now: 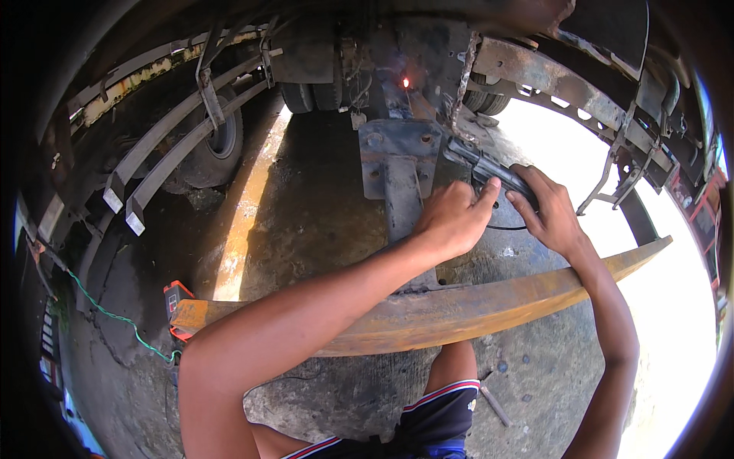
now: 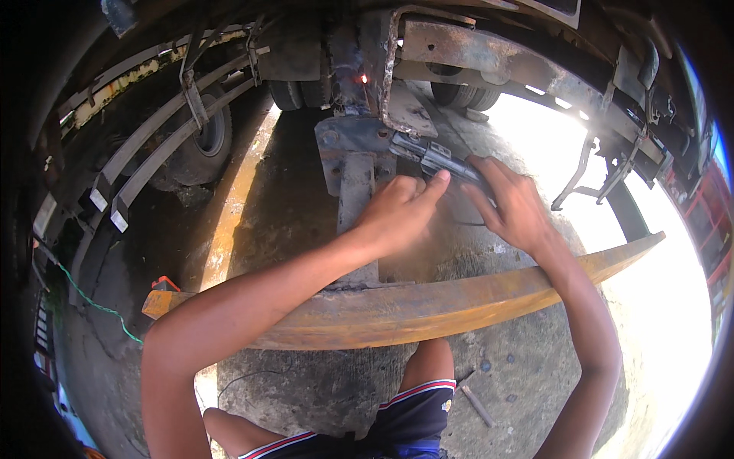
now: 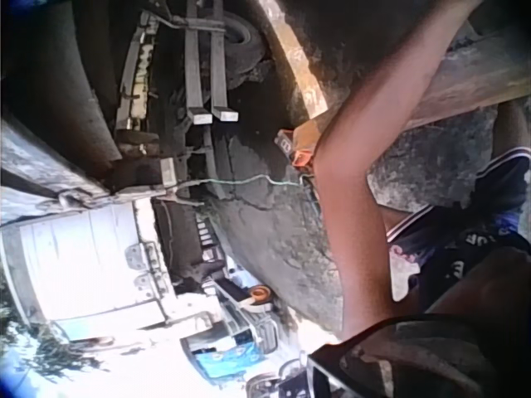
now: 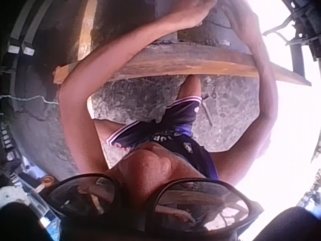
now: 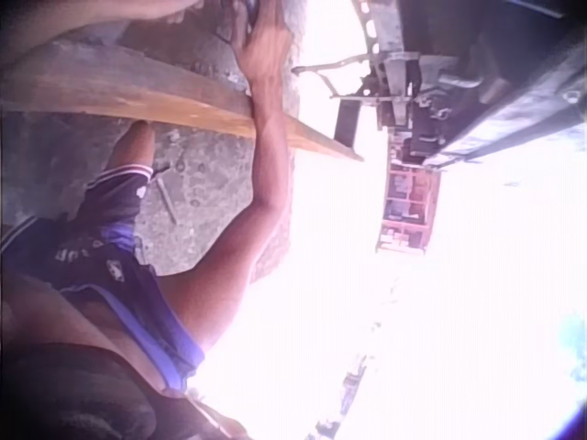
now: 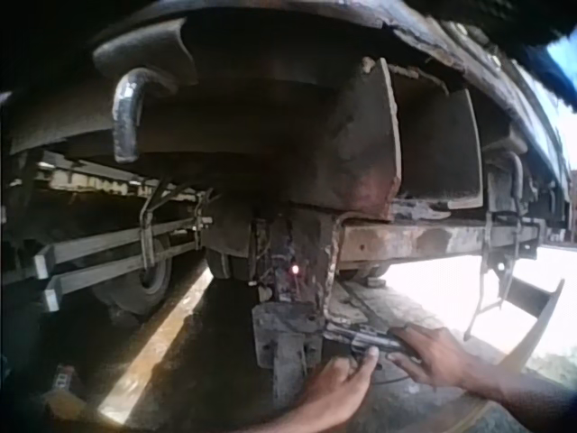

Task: The person welds a metal frame under a vehicle using a handheld welding torch, producing bright sparks. They then use a hammer to tap the welded area and inspect the joint.

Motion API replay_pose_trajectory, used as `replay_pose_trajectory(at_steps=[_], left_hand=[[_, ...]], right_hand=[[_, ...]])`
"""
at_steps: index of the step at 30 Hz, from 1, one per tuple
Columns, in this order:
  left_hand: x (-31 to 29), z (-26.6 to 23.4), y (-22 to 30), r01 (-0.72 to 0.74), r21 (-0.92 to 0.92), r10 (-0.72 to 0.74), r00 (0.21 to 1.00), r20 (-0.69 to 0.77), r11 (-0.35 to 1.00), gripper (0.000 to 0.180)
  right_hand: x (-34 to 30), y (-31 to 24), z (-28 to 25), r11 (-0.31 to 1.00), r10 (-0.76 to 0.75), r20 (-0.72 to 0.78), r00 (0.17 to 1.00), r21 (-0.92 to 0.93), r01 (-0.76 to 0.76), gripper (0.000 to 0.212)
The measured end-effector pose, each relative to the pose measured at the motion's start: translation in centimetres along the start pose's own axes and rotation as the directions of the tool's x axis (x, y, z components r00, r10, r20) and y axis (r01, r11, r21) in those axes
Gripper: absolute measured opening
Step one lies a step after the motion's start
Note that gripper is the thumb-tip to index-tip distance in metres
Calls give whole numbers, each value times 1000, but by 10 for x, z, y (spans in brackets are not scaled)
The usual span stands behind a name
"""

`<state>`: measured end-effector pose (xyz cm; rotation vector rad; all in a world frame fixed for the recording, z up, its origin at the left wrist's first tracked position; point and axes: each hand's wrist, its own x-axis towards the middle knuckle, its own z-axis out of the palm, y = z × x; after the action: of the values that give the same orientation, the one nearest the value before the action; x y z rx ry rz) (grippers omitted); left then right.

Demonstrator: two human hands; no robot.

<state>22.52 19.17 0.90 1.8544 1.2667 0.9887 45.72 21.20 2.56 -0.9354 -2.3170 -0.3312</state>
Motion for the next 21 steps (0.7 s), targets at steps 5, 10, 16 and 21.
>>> replay_pose_trajectory(at_steps=[5, 10, 16, 21], left_hand=[[2, 1, -2, 35, 11, -35, 999, 19, 999, 79], [1, 2, -4, 1, -13, -1, 1000, 13, 1000, 78], [3, 6, -8, -48, -35, 49, 998, 32, 998, 77], [-5, -15, 6, -86, 221, 53, 987, 152, 972, 73]], right_hand=[[-3, 5, 3, 1000, 21, 20, 1000, 3, -21, 40], [-2, 3, 0, 1000, -6, 17, 1000, -4, 6, 41], [-1, 11, -3, 999, -29, 24, 999, -12, 30, 41], [0, 18, 3, 994, -106, -19, 994, -13, 106, 41]])
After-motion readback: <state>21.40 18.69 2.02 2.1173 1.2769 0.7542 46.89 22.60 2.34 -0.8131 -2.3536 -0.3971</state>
